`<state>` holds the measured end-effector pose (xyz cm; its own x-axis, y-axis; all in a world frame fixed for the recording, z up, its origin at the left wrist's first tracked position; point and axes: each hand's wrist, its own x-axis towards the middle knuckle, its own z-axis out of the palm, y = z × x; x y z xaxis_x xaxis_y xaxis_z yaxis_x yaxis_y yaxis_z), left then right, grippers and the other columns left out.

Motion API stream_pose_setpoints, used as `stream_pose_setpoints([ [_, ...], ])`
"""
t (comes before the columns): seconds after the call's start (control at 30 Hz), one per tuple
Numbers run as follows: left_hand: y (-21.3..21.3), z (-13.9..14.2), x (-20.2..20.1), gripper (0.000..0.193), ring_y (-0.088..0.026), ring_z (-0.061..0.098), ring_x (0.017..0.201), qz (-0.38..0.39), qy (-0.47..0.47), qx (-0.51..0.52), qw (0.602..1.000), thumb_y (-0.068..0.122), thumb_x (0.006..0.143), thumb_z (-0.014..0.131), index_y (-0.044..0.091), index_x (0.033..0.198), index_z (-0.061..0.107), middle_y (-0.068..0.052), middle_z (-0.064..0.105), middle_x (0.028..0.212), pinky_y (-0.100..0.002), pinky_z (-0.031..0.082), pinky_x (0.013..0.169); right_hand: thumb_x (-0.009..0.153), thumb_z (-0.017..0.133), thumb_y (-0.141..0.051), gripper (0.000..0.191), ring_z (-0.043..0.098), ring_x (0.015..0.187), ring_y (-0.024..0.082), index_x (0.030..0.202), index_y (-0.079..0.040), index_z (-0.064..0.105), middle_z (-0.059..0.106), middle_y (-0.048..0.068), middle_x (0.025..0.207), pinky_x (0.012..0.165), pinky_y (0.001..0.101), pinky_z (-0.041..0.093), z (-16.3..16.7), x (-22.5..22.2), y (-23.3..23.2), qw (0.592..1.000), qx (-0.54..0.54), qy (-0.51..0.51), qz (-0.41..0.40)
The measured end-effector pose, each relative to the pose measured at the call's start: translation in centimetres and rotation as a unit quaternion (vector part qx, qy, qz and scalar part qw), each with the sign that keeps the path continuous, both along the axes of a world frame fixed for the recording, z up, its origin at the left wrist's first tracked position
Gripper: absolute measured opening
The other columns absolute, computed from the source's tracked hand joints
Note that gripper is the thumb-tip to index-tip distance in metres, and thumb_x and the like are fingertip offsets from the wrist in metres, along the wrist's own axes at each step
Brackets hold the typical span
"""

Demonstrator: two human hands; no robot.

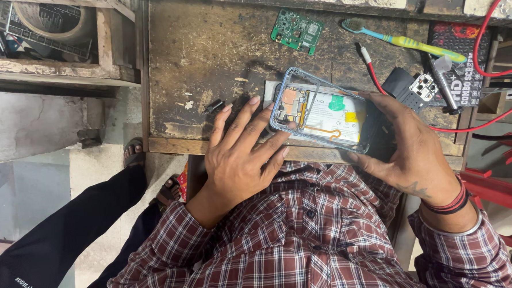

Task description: The person reassembles a smartphone by connecting internal ribbon cables, placing the battery, and fitting the metal frame and back cover. They use a screwdriver to secure screws and a prying tool to align components.

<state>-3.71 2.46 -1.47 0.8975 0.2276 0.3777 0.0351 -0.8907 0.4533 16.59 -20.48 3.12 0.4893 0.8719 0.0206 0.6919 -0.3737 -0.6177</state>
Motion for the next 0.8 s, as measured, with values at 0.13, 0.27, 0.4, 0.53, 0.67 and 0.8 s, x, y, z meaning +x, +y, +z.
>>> stream_pose_setpoints([
  [0.13,0.02,0.25,0.04,0.029,-0.031,0.05,0.144,0.0,0.008,0.008,1.0,0.039,0.101,0.067,0.025,0.124,0.078,-0.012,0.065,0.142,-0.056,0.031,0.122,0.069,0.087,-0.028,0.094,0.062,0.129,0.038,0.146,0.002,0.044,0.061,0.023,0.14,0.105,0.0434,0.051,-0.2,0.01,-0.09,1.0,-0.003,-0.001,-0.003],
  [0.27,-0.08,0.42,-0.02,0.031,-0.031,0.048,0.145,-0.006,0.025,0.018,0.999,0.039,0.101,0.067,0.027,0.128,0.077,-0.013,0.064,0.142,-0.057,0.03,0.122,0.069,0.088,-0.028,0.094,0.062,0.128,0.038,0.147,0.002,0.044,0.061,0.024,0.139,0.105,0.0435,0.051,-0.16,0.04,-0.22,1.0,-0.012,-0.005,-0.006],
  [0.4,-0.13,0.5,0.08,0.031,-0.032,0.047,0.146,-0.008,0.031,0.016,0.999,0.039,0.101,0.066,0.027,0.127,0.077,-0.014,0.064,0.142,-0.059,0.03,0.122,0.069,0.089,-0.029,0.093,0.063,0.127,0.039,0.146,0.002,0.045,0.061,0.024,0.138,0.105,0.0436,0.051,-0.11,0.03,-0.1,1.0,-0.01,-0.011,-0.002],
  [0.53,-0.08,0.82,0.14,0.031,-0.033,0.047,0.145,-0.011,0.038,0.01,0.999,0.039,0.103,0.064,0.026,0.127,0.077,-0.015,0.064,0.138,-0.059,0.029,0.122,0.07,0.088,-0.029,0.093,0.063,0.128,0.038,0.146,0.002,0.045,0.061,0.023,0.139,0.105,0.043,0.051,-0.06,-0.05,-0.01,1.0,-0.001,0.01,-0.005],
  [0.67,-0.31,1.04,0.3,0.03,-0.034,0.047,0.145,-0.01,0.029,0.02,0.999,0.039,0.104,0.063,0.023,0.124,0.078,-0.015,0.065,0.138,-0.059,0.031,0.121,0.069,0.087,-0.027,0.093,0.062,0.128,0.039,0.147,0.002,0.045,0.061,0.024,0.139,0.104,0.0438,0.051,0.05,0.1,-0.18,1.0,-0.019,-0.003,-0.004],
  [0.8,-0.41,0.94,0.27,0.026,-0.036,0.05,0.142,-0.016,0.023,0.026,0.999,0.036,0.104,0.066,0.018,0.119,0.078,-0.015,0.066,0.131,-0.058,0.033,0.119,0.07,0.088,-0.029,0.094,0.063,0.128,0.039,0.147,0.002,0.044,0.061,0.024,0.139,0.105,0.0439,0.051,-0.04,0.11,-0.29,1.0,-0.006,-0.007,-0.005],
])
